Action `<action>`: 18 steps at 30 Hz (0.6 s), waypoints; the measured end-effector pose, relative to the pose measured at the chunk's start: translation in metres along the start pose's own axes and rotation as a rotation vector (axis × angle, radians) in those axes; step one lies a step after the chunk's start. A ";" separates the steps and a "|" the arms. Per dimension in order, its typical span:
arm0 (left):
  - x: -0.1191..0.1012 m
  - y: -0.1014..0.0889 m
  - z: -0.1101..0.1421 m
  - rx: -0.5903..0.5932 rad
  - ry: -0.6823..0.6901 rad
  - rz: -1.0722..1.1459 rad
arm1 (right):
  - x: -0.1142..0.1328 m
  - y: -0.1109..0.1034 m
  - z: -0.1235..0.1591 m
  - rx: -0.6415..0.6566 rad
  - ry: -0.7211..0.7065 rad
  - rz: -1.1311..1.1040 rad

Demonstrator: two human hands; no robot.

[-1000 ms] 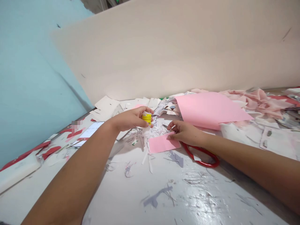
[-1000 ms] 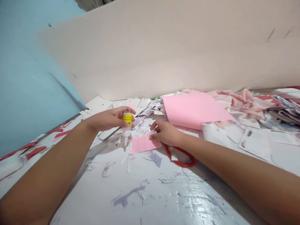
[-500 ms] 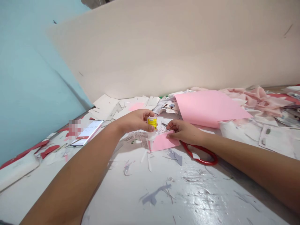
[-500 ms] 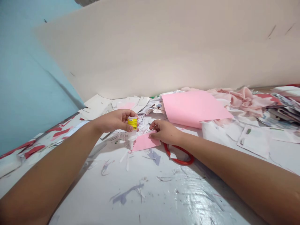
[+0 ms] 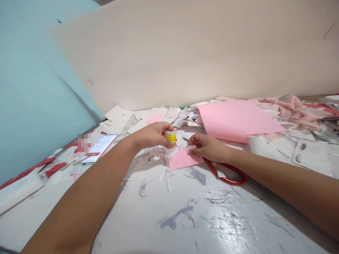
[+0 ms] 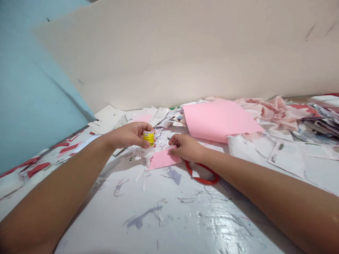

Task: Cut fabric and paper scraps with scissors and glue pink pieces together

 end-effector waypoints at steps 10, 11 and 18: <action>0.001 0.000 -0.001 -0.009 0.008 0.019 | 0.000 0.001 0.000 0.000 0.008 0.014; 0.000 0.000 -0.001 -0.017 0.010 0.024 | 0.001 0.001 0.000 0.000 0.010 0.014; 0.001 0.000 -0.001 -0.001 0.015 0.025 | 0.001 0.003 0.001 0.008 0.016 0.023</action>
Point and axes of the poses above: each hand's wrist, its own z-axis away from the middle knuckle, its own y-axis out of the palm, x = y × z, the point moved 5 cm from there along -z, towards the middle knuckle, and after that the axes turned 5 degrees about x, right-handed, at the moved point
